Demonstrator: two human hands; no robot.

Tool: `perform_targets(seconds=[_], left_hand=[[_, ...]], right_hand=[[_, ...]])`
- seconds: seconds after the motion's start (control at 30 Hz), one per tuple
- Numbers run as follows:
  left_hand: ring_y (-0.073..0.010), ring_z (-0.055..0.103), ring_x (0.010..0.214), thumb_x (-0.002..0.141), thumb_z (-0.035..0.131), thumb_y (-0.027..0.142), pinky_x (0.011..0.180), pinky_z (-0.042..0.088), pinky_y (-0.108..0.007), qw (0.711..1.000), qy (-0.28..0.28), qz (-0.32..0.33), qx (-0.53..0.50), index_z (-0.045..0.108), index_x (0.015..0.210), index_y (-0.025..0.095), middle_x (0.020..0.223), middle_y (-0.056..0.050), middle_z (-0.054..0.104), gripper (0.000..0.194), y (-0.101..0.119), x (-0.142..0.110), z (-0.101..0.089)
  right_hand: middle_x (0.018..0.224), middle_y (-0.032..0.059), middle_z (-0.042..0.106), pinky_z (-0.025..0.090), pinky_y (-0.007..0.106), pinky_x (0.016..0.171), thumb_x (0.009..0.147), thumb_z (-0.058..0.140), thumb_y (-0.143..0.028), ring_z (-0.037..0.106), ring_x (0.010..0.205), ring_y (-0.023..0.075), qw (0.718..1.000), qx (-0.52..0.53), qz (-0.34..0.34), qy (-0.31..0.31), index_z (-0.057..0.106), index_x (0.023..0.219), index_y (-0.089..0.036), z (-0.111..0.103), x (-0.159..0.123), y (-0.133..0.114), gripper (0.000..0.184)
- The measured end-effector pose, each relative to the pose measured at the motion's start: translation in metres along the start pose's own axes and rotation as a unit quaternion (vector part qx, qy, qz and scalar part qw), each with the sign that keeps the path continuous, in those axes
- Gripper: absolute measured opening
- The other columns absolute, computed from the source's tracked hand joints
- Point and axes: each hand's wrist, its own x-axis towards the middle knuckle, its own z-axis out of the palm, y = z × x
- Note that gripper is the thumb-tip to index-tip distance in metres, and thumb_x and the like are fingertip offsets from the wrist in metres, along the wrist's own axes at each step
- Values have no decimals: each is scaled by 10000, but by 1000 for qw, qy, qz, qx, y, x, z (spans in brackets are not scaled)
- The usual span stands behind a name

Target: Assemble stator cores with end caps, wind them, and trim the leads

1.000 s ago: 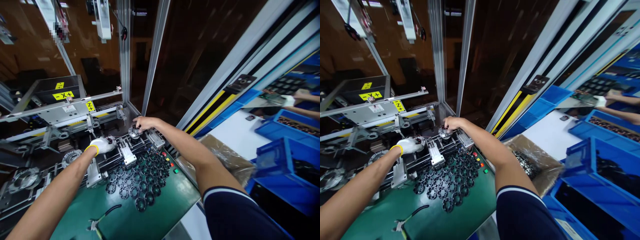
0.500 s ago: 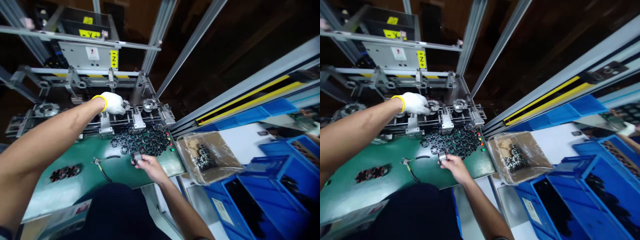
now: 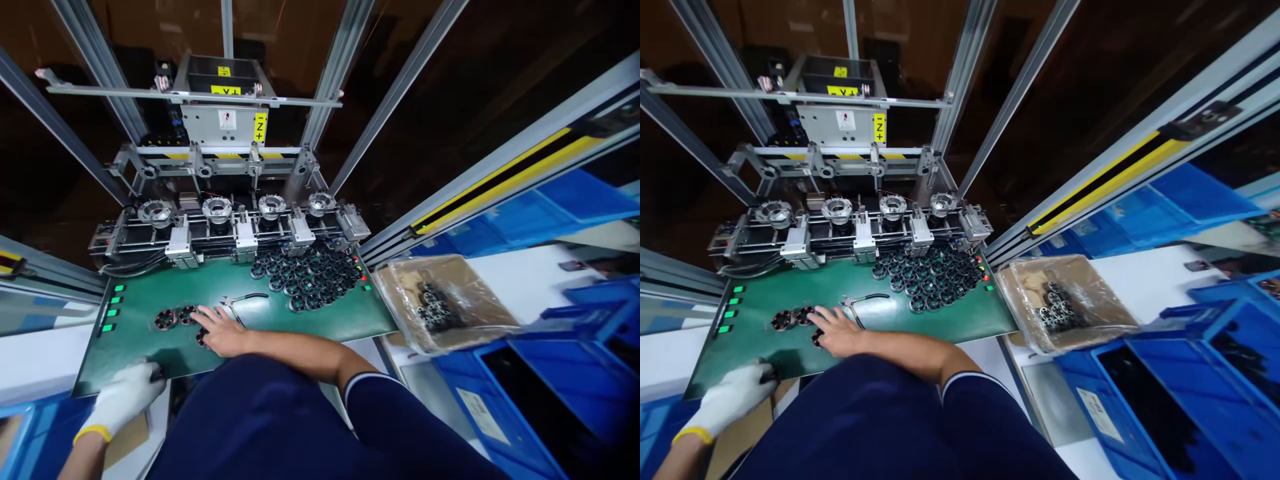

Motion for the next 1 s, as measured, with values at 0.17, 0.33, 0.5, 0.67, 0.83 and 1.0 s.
perform_targets(seconds=[0.17,0.33,0.5,0.67,0.83,1.0], left_hand=[[-364,584,1231,908,421,374,990,483,-464,991,123,-53,10,704,1199,166,1435,-198,545,456,20,11,11],[-384,525,1327,926,438,572,1061,487,-554,943,275,-92,-161,685,1178,217,1487,-159,505,501,11,-1,21],[-362,515,1357,893,453,651,1145,440,-585,905,301,-145,-264,636,1141,265,1457,-93,545,494,7,-12,9],[-331,533,1351,880,487,618,1177,427,-529,899,323,-97,-280,653,1185,228,1474,-90,542,523,35,-6,-28],[-301,579,1309,839,599,532,1150,458,-451,915,322,90,-226,650,1257,239,1414,-95,612,513,86,5,-55],[-343,655,1201,722,774,533,1005,549,-445,929,298,150,-163,459,1498,216,1367,-138,662,895,137,8,-72]], right_hand=[[1677,162,252,289,607,1222,955,570,-109,166,1577,329,997,-75,4,19,730,1068,-132,0,5,-12,198],[1617,203,361,293,614,1217,924,654,-181,230,1556,347,977,-99,138,127,692,1214,-141,-46,-68,35,295],[1612,271,321,253,728,1173,823,708,-64,188,1550,446,930,-71,290,213,722,1117,-99,-71,-128,94,297],[1634,185,341,153,680,1231,843,658,-32,149,1575,385,918,23,309,247,743,914,-134,-64,-120,101,151],[1597,182,403,203,578,1256,882,704,-212,265,1543,350,903,168,268,290,733,833,-134,-78,-98,61,97],[1518,118,526,493,377,1073,919,660,-489,583,1329,254,899,349,138,226,748,892,-188,-109,-76,-6,314]])
